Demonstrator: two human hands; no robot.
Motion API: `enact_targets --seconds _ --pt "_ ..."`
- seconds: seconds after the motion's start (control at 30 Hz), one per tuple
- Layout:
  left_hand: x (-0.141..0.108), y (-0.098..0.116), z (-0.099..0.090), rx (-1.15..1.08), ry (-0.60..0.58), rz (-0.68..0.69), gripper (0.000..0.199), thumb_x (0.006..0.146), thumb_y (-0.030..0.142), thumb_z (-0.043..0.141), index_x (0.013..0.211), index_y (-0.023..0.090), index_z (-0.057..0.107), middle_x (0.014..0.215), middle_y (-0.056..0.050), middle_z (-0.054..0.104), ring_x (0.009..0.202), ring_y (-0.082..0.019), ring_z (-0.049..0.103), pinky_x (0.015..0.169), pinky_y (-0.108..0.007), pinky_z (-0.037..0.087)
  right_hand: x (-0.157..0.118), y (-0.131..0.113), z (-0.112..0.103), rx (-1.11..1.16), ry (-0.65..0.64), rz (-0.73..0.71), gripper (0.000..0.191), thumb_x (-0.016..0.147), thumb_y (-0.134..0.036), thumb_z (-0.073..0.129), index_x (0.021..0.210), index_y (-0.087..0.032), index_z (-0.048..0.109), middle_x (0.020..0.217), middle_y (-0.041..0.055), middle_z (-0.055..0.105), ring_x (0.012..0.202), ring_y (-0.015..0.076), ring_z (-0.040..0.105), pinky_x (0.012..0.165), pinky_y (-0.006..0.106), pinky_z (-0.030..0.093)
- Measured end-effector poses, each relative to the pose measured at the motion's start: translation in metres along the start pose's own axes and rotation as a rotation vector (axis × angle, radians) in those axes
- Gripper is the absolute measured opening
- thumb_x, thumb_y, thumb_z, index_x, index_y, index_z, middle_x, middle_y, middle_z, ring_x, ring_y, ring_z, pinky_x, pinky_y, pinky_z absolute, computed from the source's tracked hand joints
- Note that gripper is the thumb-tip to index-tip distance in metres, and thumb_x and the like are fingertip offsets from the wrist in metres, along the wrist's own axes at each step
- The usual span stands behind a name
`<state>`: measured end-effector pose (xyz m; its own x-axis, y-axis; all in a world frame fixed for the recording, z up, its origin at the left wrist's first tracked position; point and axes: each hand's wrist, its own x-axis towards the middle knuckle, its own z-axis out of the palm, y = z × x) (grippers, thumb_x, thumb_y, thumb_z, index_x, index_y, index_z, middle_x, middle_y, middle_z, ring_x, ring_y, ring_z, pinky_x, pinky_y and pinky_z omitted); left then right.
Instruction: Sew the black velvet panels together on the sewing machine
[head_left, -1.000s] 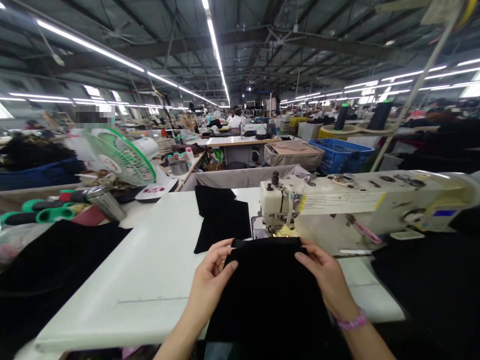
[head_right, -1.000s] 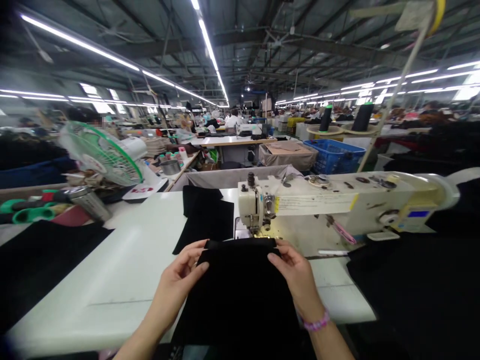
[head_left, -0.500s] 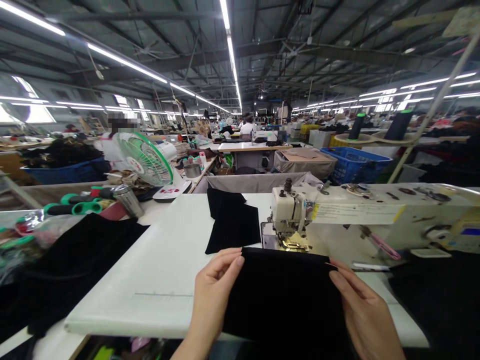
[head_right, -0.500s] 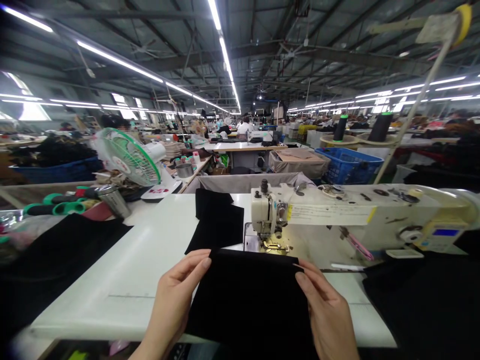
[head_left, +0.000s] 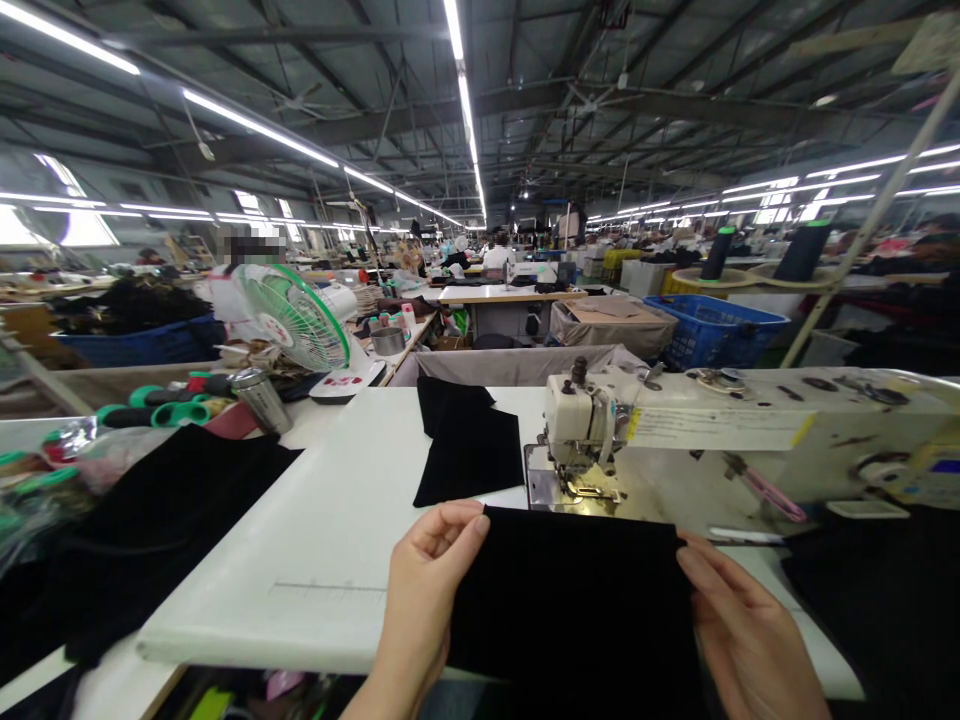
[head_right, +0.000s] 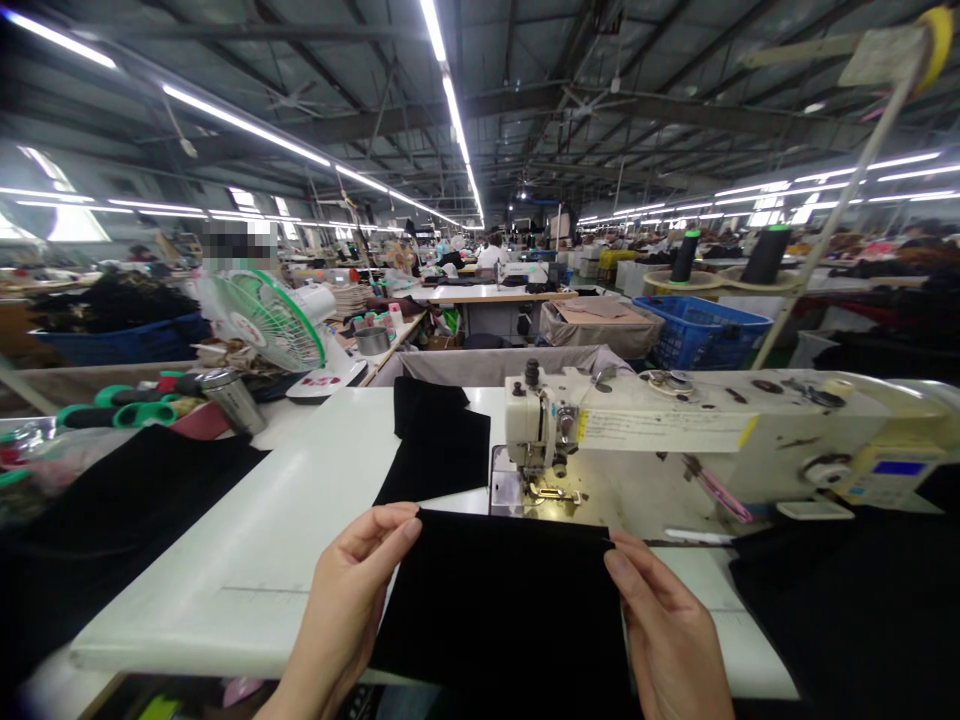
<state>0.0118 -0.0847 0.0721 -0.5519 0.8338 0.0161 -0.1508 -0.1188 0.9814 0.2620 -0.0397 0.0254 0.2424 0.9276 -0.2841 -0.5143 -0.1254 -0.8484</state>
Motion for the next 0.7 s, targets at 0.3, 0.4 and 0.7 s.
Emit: enact_targets --seconds 0.3,0.4,0.7 --pt "0.005 0.004 0.002 -0.05 0.038 0.001 0.034 0.051 0.036 0.093 0.062 0.018 0.066 0.083 -0.001 0.073 0.081 -0.012 0.063 0.076 -0.016 0.05 -0.001 -0.001 0.001 -0.192 -0.025 -0.243 0.038 0.054 -0.042 0.092 0.083 -0.02 0.08 0.096 0.005 0.078 0.099 0.0241 0.068 0.089 0.028 0.055" --pt "0.009 0.007 0.0 -0.08 0.076 -0.044 0.042 0.04 0.034 0.097 0.059 0.019 0.062 0.077 0.002 0.071 0.078 -0.01 0.063 0.072 -0.012 0.051 -0.004 -0.004 0.009 -0.194 -0.085 -0.296 0.031 0.06 -0.041 0.089 0.08 -0.019 0.078 0.086 0.0046 0.076 0.084 0.0219 0.069 0.081 0.032 0.056" --pt "0.029 -0.024 -0.029 -0.011 -0.002 -0.034 0.038 0.06 0.036 0.092 0.061 0.022 0.057 0.086 0.003 0.071 0.082 -0.014 0.067 0.066 -0.016 0.057 -0.006 -0.011 0.026 -0.137 -0.146 -0.292 0.028 0.065 -0.041 0.086 0.074 -0.018 0.073 0.071 0.0013 0.07 0.07 0.0157 0.061 0.069 0.028 0.052"
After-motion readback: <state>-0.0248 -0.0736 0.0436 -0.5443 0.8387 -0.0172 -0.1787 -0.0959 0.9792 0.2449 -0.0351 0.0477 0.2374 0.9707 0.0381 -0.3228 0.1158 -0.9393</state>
